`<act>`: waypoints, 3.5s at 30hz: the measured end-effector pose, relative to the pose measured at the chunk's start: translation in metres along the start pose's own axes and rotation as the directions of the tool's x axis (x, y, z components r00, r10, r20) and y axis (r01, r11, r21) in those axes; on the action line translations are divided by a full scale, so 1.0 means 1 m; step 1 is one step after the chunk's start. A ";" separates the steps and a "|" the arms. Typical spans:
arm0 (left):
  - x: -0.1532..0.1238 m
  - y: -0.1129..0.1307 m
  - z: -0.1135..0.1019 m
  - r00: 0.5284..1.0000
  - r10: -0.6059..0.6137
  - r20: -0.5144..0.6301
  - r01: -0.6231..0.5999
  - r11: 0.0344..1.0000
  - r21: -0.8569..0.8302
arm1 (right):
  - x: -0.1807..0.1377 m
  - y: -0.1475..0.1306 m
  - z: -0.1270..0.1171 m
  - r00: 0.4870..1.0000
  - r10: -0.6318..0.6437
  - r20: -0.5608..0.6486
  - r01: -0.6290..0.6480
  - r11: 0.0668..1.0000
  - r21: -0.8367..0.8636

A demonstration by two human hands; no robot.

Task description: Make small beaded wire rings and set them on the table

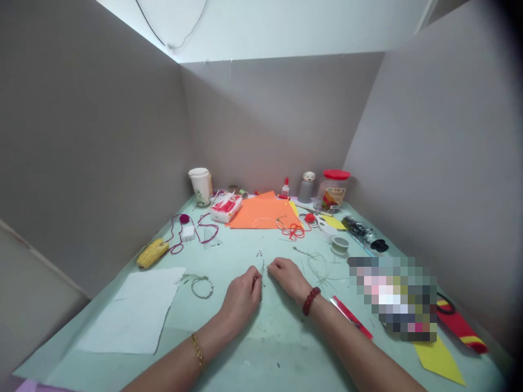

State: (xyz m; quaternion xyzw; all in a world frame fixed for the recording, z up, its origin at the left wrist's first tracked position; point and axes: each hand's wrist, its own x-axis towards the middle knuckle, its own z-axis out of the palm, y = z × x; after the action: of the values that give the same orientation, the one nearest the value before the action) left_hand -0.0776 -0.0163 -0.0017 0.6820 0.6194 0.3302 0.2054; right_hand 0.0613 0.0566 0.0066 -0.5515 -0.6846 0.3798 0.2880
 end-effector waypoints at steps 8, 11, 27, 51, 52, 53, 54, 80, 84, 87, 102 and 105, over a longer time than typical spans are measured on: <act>-0.002 0.002 0.005 0.999 0.051 0.011 -0.051 0.999 0.017 | -0.016 -0.016 0.010 0.968 0.212 0.136 -0.238 0.946 0.219; -0.002 0.002 0.005 0.999 0.047 0.010 -0.047 0.999 0.000 | -0.018 -0.020 0.010 0.947 0.243 0.210 -0.299 0.908 0.295; -0.049 0.012 -0.035 0.972 -0.063 0.227 0.072 0.997 -0.034 | -0.019 -0.021 0.009 0.926 0.280 0.254 -0.362 0.851 0.381; 0.055 -0.011 -0.010 0.985 -0.098 0.139 0.082 0.990 0.114 | -0.018 -0.021 0.008 0.924 0.279 0.261 -0.358 0.871 0.335; 0.055 -0.012 -0.010 0.985 -0.099 0.141 0.084 0.991 0.106 | -0.018 -0.021 0.008 0.924 0.283 0.256 -0.359 0.873 0.331; 0.055 -0.012 -0.010 0.984 -0.099 0.145 0.086 0.992 0.095 | -0.018 -0.022 0.007 0.924 0.287 0.252 -0.360 0.874 0.325; 0.055 -0.013 -0.010 0.984 -0.099 0.148 0.088 0.993 0.081 | -0.018 -0.022 0.007 0.924 0.290 0.249 -0.361 0.876 0.320; 0.029 0.010 -0.027 1.000 -0.005 0.022 0.001 0.984 0.180 | -0.018 -0.018 0.005 0.916 0.266 0.300 -0.366 0.860 0.355; 0.019 0.019 -0.027 0.982 -0.072 0.177 0.036 0.978 0.204 | -0.017 -0.018 0.005 0.918 0.258 0.301 -0.360 0.862 0.357; 0.012 0.020 -0.014 0.956 -0.135 0.260 0.076 0.972 0.224 | -0.016 -0.018 0.005 0.919 0.263 0.294 -0.360 0.863 0.354; 0.024 -0.005 -0.021 0.806 -0.176 0.565 0.405 0.860 -0.310 | -0.018 -0.021 0.001 0.896 0.247 0.368 -0.382 0.851 0.360; 0.025 -0.009 -0.025 0.777 -0.133 0.615 0.487 0.746 -0.455 | -0.019 -0.022 -0.001 0.890 0.235 0.391 -0.382 0.852 0.359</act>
State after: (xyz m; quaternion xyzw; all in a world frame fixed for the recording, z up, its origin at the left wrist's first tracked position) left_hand -0.1009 0.0061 0.0146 0.5294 0.5087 0.2566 0.6286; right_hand 0.0551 0.0360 0.0259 -0.5069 -0.5245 0.6491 0.2158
